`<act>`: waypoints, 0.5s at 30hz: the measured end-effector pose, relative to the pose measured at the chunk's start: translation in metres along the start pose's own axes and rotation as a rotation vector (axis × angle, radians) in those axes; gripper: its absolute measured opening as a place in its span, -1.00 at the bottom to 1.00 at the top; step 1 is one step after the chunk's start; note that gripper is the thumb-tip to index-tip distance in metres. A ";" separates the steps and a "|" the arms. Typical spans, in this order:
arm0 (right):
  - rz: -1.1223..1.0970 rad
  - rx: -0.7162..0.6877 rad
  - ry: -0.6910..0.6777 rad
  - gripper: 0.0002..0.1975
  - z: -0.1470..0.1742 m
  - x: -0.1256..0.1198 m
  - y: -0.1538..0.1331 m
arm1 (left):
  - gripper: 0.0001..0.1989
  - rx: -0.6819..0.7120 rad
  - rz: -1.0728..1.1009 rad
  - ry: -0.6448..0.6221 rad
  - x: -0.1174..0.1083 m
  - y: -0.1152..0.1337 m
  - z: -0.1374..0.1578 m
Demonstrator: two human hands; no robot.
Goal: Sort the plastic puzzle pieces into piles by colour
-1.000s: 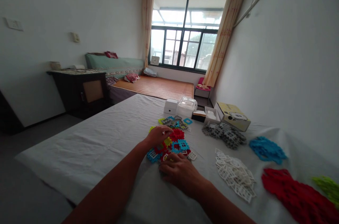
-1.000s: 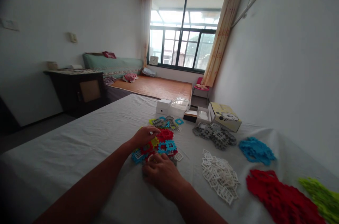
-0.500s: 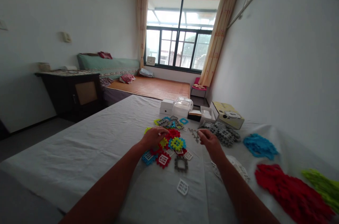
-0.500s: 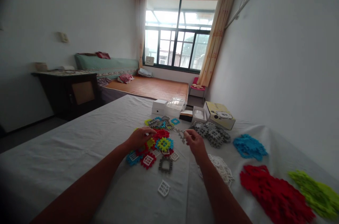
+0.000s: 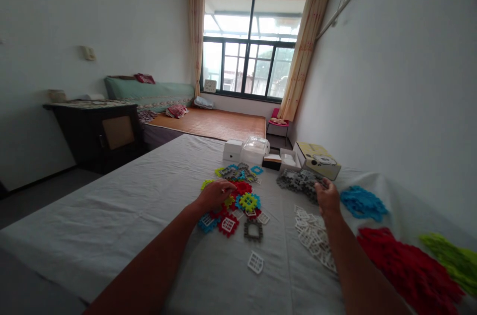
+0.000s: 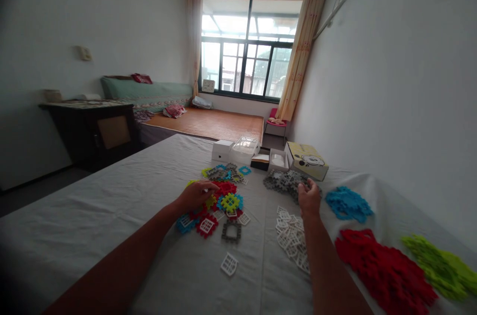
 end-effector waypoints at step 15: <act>0.145 -0.502 -1.491 -0.67 0.186 0.034 -0.134 | -0.75 0.037 -0.011 -0.003 0.002 -0.001 0.002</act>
Point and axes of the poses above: each hand's wrist, its own z-axis away from the middle knuckle, its own x-axis out of the palm, y = z × x, the point moved 4 cm from there along -z, towards the middle knuckle, and after that the axes turned 6 degrees about y, right-handed, at the moved point
